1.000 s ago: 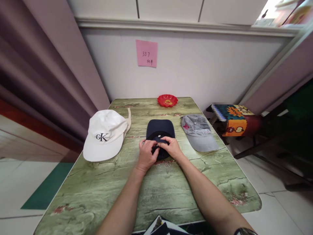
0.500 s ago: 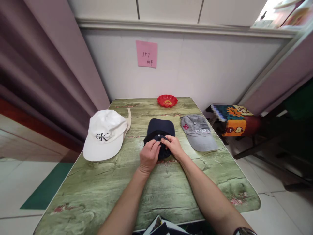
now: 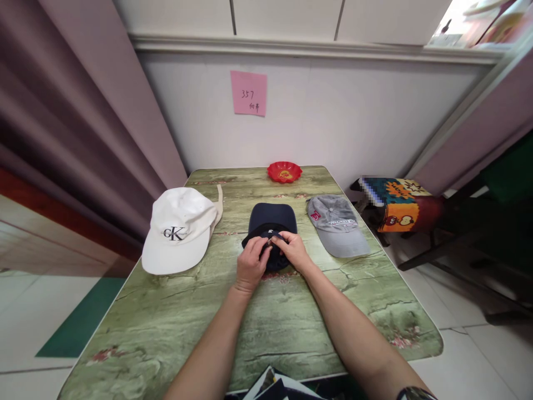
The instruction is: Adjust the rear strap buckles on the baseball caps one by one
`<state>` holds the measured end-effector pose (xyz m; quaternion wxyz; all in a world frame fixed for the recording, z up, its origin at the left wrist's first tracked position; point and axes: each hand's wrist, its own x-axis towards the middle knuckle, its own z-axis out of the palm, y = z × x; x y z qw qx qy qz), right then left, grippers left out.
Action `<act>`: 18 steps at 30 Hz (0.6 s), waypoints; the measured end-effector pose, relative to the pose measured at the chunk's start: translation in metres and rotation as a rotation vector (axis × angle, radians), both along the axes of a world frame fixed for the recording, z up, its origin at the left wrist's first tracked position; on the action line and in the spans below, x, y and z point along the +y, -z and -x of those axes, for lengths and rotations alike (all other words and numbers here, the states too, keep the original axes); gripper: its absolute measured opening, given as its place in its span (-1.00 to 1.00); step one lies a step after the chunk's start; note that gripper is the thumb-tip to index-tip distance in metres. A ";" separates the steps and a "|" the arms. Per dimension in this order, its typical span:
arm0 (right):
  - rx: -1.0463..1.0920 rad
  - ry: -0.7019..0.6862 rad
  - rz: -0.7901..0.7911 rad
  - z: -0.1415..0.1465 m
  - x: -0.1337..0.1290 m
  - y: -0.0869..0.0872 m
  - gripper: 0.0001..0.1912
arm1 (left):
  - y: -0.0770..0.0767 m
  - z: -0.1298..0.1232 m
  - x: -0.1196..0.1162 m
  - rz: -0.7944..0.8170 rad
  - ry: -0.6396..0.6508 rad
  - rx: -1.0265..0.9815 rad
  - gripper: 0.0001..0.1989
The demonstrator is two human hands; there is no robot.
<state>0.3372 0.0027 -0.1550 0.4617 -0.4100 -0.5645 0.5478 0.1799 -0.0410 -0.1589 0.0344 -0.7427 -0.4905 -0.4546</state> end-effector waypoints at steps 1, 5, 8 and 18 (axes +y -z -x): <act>-0.012 -0.014 -0.014 0.000 0.000 0.000 -0.66 | -0.001 0.000 0.000 0.016 -0.006 -0.015 -0.75; -0.031 -0.070 -0.026 -0.003 0.000 0.000 -0.65 | -0.005 0.001 -0.001 0.062 -0.010 -0.047 -0.73; -0.028 -0.075 -0.015 -0.004 -0.001 -0.001 -0.62 | -0.006 0.000 -0.004 0.051 -0.050 -0.020 -0.74; -0.001 -0.070 -0.028 -0.004 0.000 0.001 -0.63 | -0.006 -0.009 -0.005 0.146 0.007 -0.312 -0.81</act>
